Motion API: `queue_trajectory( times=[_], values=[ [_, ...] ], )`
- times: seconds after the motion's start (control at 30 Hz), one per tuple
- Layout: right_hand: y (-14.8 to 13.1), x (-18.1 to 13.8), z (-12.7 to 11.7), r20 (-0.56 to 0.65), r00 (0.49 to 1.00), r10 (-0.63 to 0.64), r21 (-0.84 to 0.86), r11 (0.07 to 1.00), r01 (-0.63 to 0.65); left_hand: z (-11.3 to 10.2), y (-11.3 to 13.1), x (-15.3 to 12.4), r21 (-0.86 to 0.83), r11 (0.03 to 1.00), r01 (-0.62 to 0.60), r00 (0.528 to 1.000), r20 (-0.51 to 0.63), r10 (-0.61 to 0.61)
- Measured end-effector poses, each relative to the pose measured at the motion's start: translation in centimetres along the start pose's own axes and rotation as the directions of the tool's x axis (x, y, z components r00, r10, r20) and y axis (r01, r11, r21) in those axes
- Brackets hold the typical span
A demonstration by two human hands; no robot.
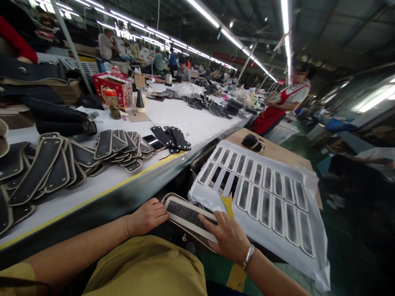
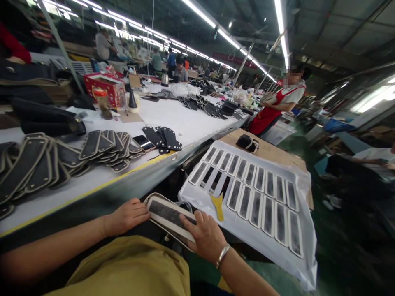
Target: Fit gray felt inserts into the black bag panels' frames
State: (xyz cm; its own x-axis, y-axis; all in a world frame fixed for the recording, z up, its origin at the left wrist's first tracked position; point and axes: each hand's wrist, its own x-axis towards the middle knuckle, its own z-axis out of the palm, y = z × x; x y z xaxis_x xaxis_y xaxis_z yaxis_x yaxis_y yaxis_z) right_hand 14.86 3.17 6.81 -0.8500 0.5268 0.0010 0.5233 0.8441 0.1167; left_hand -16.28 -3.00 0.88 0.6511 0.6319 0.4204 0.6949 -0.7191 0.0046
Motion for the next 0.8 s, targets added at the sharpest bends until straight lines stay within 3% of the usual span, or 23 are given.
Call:
queue_trajectory(
  times=[0.37,0.57,0.8],
  values=[
    [0.2,2.3,-0.8,0.264,0.964,-0.017,0.005,1.000,0.017,-0.8,-0.3,0.6,-0.046,0.999,0.024,0.998,0.054,-0.022],
    [-0.6,3.5,-1.7,0.270,0.962,0.033,0.009,0.999,-0.037,-1.5,-0.4,1.5,-0.018,1.000,-0.001,0.989,0.149,0.003],
    [-0.5,3.2,-1.3,0.287,0.958,0.023,-0.022,1.000,-0.018,-0.9,-0.4,1.4,-0.049,0.999,-0.021,0.989,0.143,0.028]
  ],
)
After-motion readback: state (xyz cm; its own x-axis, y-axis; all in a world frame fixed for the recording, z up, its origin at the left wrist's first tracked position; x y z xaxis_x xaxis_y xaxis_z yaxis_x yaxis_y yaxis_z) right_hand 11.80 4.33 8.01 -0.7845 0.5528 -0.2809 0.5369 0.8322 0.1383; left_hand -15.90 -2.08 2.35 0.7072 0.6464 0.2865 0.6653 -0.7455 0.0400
